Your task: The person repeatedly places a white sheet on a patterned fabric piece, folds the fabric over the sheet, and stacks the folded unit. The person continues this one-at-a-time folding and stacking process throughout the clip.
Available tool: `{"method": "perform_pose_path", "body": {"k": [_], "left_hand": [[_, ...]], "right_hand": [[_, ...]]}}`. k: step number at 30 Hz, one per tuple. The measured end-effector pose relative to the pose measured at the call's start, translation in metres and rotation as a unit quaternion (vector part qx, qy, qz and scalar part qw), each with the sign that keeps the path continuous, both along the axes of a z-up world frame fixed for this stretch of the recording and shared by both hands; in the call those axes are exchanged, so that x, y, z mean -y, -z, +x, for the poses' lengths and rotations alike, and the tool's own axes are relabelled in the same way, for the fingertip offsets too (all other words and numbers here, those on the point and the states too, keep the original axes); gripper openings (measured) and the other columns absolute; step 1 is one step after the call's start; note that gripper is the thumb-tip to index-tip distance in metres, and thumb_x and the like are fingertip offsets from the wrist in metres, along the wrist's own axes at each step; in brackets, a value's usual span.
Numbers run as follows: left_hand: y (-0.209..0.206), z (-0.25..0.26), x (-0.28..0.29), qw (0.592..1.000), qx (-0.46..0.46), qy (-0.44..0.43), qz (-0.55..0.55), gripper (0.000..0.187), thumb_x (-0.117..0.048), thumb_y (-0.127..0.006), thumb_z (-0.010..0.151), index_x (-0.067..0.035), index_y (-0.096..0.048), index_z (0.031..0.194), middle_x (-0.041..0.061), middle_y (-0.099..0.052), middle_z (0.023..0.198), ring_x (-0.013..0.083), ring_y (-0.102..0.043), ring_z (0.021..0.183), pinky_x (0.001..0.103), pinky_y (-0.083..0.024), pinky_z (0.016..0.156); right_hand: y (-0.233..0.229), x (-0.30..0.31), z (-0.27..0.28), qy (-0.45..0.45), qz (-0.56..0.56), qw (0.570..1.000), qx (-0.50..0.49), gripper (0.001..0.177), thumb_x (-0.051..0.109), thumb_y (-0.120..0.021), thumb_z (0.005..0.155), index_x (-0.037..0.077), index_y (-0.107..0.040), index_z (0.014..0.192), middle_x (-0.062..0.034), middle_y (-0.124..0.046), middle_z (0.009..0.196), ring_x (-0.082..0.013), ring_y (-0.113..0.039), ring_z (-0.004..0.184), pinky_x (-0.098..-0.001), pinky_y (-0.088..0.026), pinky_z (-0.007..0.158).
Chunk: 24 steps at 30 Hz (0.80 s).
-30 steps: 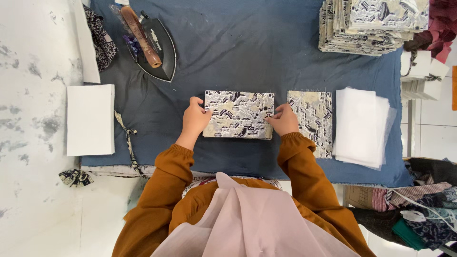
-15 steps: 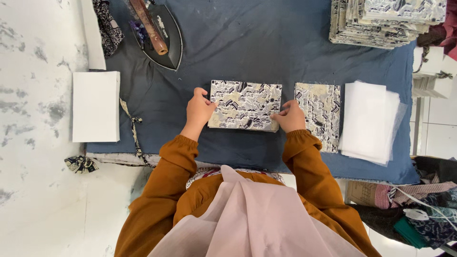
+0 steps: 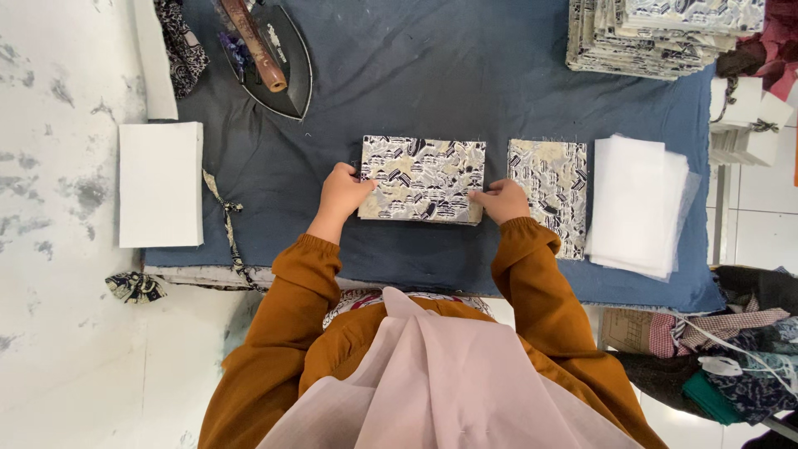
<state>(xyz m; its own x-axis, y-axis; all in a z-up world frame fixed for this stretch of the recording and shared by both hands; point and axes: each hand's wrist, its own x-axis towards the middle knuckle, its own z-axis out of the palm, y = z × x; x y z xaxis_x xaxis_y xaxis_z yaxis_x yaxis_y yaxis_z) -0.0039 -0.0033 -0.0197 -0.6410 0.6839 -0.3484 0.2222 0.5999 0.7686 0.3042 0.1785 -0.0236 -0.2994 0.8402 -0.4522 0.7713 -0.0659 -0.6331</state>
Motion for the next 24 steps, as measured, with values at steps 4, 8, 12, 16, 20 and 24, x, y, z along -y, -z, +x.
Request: {"method": "perform_pose_path", "body": {"k": [4, 8, 12, 16, 20, 24], "left_hand": [[-0.005, -0.001, -0.004, 0.999, 0.024, -0.001, -0.024, 0.048, -0.022, -0.086, 0.072, 0.007, -0.066, 0.105, 0.017, -0.075, 0.092, 0.0248, -0.075, 0.082, 0.033, -0.057, 0.070], [-0.015, -0.001, -0.009, 0.997, 0.061, 0.023, -0.049, 0.028, -0.020, -0.080, 0.072, 0.004, -0.077, 0.087, 0.016, -0.077, 0.082, 0.0253, -0.076, 0.074, 0.034, -0.055, 0.068], [-0.018, -0.002, -0.013, 0.996, 0.047, 0.022, -0.077, 0.028, -0.021, -0.079, 0.071, 0.004, -0.077, 0.083, 0.017, -0.077, 0.080, 0.0258, -0.075, 0.073, 0.036, -0.054, 0.068], [-0.014, 0.002, -0.012, 0.996, 0.056, -0.014, -0.075, 0.029, -0.020, -0.077, 0.069, 0.005, -0.077, 0.085, 0.017, -0.077, 0.082, 0.0254, -0.076, 0.074, 0.035, -0.055, 0.070], [-0.004, 0.007, -0.008, 0.997, 0.059, -0.047, -0.018, 0.030, -0.016, -0.078, 0.068, 0.007, -0.075, 0.085, 0.018, -0.076, 0.082, 0.0256, -0.075, 0.075, 0.035, -0.055, 0.069], [-0.001, 0.006, -0.005, 0.988, 0.134, -0.067, 0.029, 0.027, -0.010, -0.077, 0.070, 0.010, -0.072, 0.089, 0.018, -0.076, 0.085, 0.0236, -0.075, 0.076, 0.034, -0.056, 0.066]], "right_hand": [[0.006, -0.004, -0.005, 0.004, -0.077, 0.997, -0.004, 0.064, 0.039, -0.086, 0.075, -0.012, -0.070, 0.111, -0.0190, -0.075, 0.094, -0.0237, -0.074, 0.079, -0.0357, -0.060, 0.071], [0.015, -0.008, -0.009, -0.026, -0.057, 0.998, 0.031, 0.055, 0.039, -0.085, 0.074, -0.009, -0.077, 0.100, -0.0183, -0.076, 0.086, -0.0239, -0.072, 0.073, -0.0358, -0.056, 0.069], [0.030, -0.015, -0.009, -0.038, -0.075, 0.994, 0.065, 0.056, 0.042, -0.082, 0.073, -0.007, -0.079, 0.098, -0.0192, -0.076, 0.088, -0.0255, -0.072, 0.077, -0.0379, -0.056, 0.072], [0.042, -0.012, -0.009, -0.030, -0.019, 0.998, 0.053, 0.062, 0.042, -0.085, 0.070, -0.008, -0.072, 0.105, -0.0211, -0.075, 0.096, -0.0278, -0.073, 0.087, -0.0366, -0.056, 0.079], [0.039, -0.007, -0.008, -0.027, -0.004, 0.998, 0.055, 0.061, 0.040, -0.085, 0.069, -0.006, -0.071, 0.107, -0.0207, -0.073, 0.099, -0.0289, -0.071, 0.091, -0.0365, -0.056, 0.082], [0.019, -0.006, -0.008, -0.029, -0.058, 0.997, 0.039, 0.054, 0.038, -0.084, 0.072, -0.004, -0.071, 0.102, -0.0187, -0.075, 0.095, -0.0264, -0.071, 0.086, -0.0375, -0.055, 0.078]]}}
